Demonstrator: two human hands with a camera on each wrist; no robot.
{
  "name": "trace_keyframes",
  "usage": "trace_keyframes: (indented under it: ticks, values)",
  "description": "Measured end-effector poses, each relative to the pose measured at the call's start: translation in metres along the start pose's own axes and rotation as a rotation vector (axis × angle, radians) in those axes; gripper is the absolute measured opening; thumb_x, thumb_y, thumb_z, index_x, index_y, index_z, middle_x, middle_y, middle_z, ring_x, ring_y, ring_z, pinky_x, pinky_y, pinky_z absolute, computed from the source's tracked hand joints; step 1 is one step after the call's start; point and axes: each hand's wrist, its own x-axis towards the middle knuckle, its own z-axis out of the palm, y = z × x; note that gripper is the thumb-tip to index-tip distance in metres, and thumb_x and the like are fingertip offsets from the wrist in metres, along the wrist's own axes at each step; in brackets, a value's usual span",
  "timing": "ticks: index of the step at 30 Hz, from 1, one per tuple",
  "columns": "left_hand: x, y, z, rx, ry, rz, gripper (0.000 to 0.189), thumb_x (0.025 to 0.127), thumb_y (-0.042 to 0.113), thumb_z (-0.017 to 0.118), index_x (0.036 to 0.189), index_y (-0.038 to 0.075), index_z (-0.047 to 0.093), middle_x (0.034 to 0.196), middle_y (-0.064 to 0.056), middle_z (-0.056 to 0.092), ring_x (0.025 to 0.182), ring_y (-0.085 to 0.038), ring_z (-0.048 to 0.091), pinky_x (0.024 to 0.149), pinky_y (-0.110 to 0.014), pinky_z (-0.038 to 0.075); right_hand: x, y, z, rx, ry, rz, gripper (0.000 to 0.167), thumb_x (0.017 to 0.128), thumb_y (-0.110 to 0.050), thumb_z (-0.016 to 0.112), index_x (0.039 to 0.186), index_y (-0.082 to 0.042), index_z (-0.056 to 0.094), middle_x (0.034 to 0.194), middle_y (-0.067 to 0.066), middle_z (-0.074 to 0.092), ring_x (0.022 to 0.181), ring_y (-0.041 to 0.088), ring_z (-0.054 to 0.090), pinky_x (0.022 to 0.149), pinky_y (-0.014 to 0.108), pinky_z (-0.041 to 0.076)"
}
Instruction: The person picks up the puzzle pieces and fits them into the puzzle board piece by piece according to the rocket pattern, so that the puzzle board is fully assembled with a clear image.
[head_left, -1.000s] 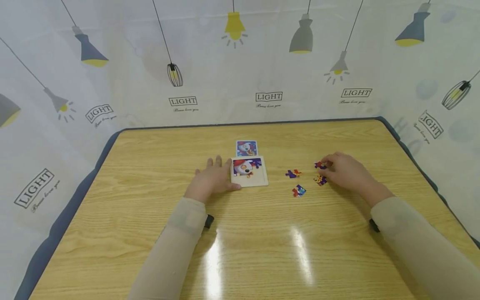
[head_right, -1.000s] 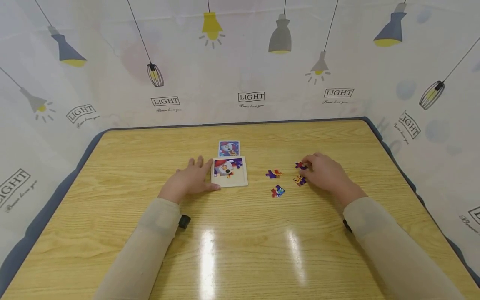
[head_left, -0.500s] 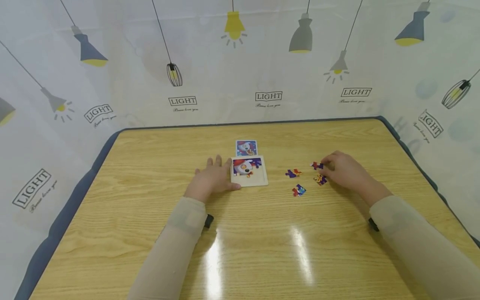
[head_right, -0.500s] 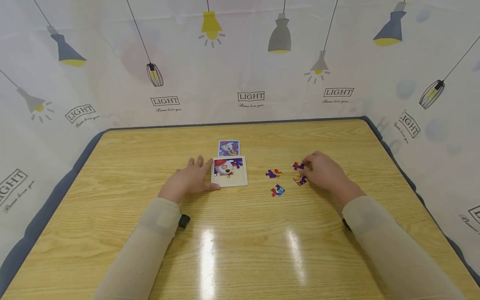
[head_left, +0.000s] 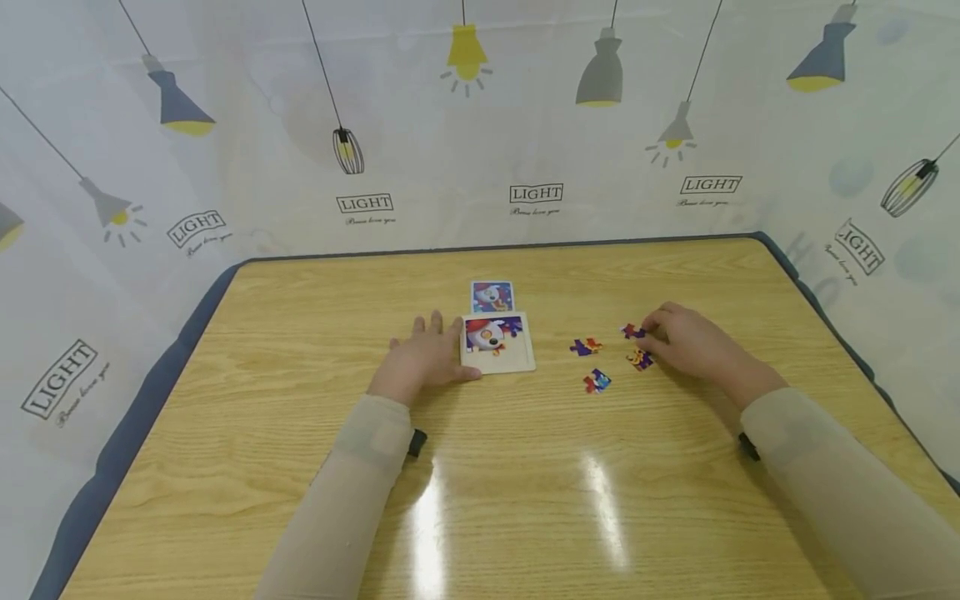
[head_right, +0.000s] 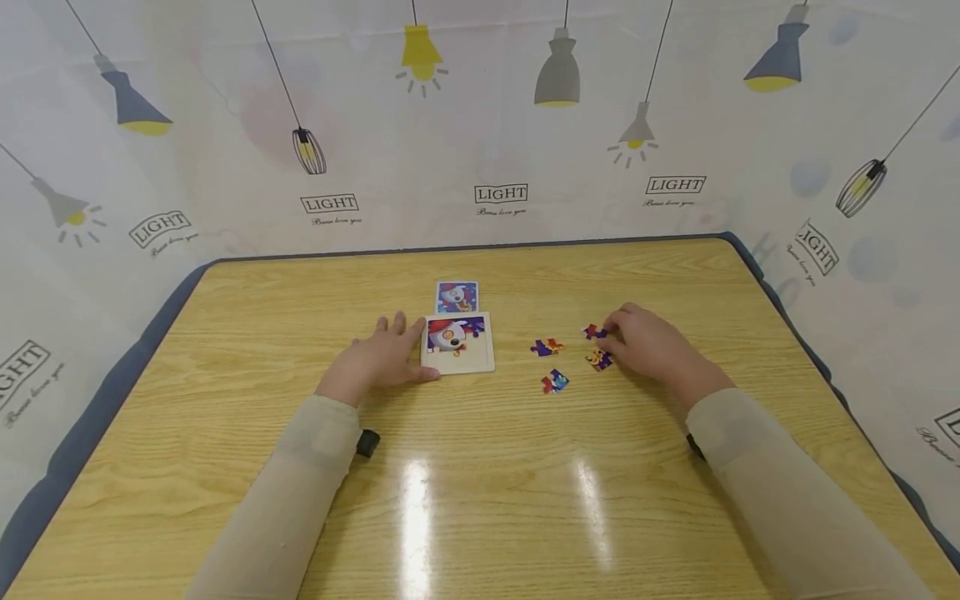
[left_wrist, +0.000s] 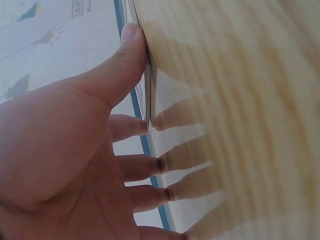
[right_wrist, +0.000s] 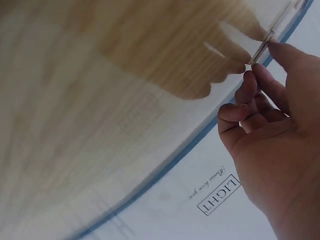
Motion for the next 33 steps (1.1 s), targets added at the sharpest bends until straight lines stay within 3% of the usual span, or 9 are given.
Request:
trace_keyframes:
  ticks: [6, 10, 15, 18, 26, 33]
  values:
    - [-0.002, 0.002, 0.000, -0.004, 0.000, 0.000, 0.101, 0.099, 0.066, 0.062, 0.173, 0.018, 0.013, 0.179, -0.022, -0.001, 0.166, -0.048, 0.001, 0.125, -0.081, 0.015, 0.002, 0.005, 0.002, -0.054, 0.028, -0.055, 0.040, 0.106, -0.029, 0.065, 0.123, 0.007, 0.068, 0.122, 0.024, 0.066, 0.111, 0.039, 0.067, 0.103, 0.061, 0.056]
    - [-0.002, 0.004, -0.001, -0.003, 0.002, 0.002, 0.101, 0.099, 0.067, 0.062, 0.173, 0.019, 0.013, 0.179, -0.022, -0.001, 0.166, -0.048, 0.001, 0.125, -0.080, 0.015, 0.001, 0.004, 0.002, -0.007, 0.047, -0.043, 0.039, 0.104, -0.031, 0.067, 0.122, 0.004, 0.068, 0.121, 0.022, 0.068, 0.109, 0.038, 0.068, 0.099, 0.059, 0.057]
    - [0.000, 0.003, -0.001, -0.001, 0.004, -0.002, 0.101, 0.099, 0.067, 0.062, 0.173, 0.018, 0.013, 0.179, -0.022, -0.002, 0.166, -0.048, 0.000, 0.125, -0.081, 0.015, 0.004, -0.015, -0.001, 0.150, 0.033, -0.029, 0.039, 0.103, -0.034, 0.070, 0.123, 0.000, 0.069, 0.104, 0.015, 0.071, 0.083, 0.024, 0.062, 0.071, 0.039, 0.055]
    - [0.002, 0.001, 0.001, -0.006, 0.001, -0.004, 0.101, 0.099, 0.067, 0.062, 0.173, 0.019, 0.012, 0.179, -0.021, -0.003, 0.166, -0.048, -0.001, 0.125, -0.080, 0.014, 0.010, -0.033, 0.001, 0.238, -0.007, -0.053, 0.035, 0.103, -0.031, 0.070, 0.123, -0.002, 0.069, 0.097, 0.011, 0.070, 0.074, 0.019, 0.058, 0.061, 0.032, 0.051]
    - [0.002, -0.001, 0.003, -0.017, 0.005, -0.012, 0.102, 0.098, 0.067, 0.063, 0.173, 0.020, 0.013, 0.180, -0.020, -0.003, 0.166, -0.047, 0.000, 0.127, -0.079, 0.013, 0.036, -0.087, 0.015, 0.301, -0.073, -0.107, 0.027, 0.102, -0.033, 0.073, 0.116, -0.010, 0.071, 0.099, 0.004, 0.072, 0.083, 0.017, 0.063, 0.072, 0.031, 0.055]
    - [0.000, 0.000, 0.003, -0.004, 0.009, -0.007, 0.102, 0.098, 0.069, 0.062, 0.173, 0.020, 0.013, 0.179, -0.020, -0.002, 0.166, -0.047, 0.001, 0.127, -0.079, 0.014, 0.060, -0.117, 0.025, 0.314, -0.105, -0.166, 0.023, 0.099, -0.030, 0.077, 0.112, -0.011, 0.073, 0.096, 0.002, 0.074, 0.082, 0.016, 0.065, 0.074, 0.030, 0.057]
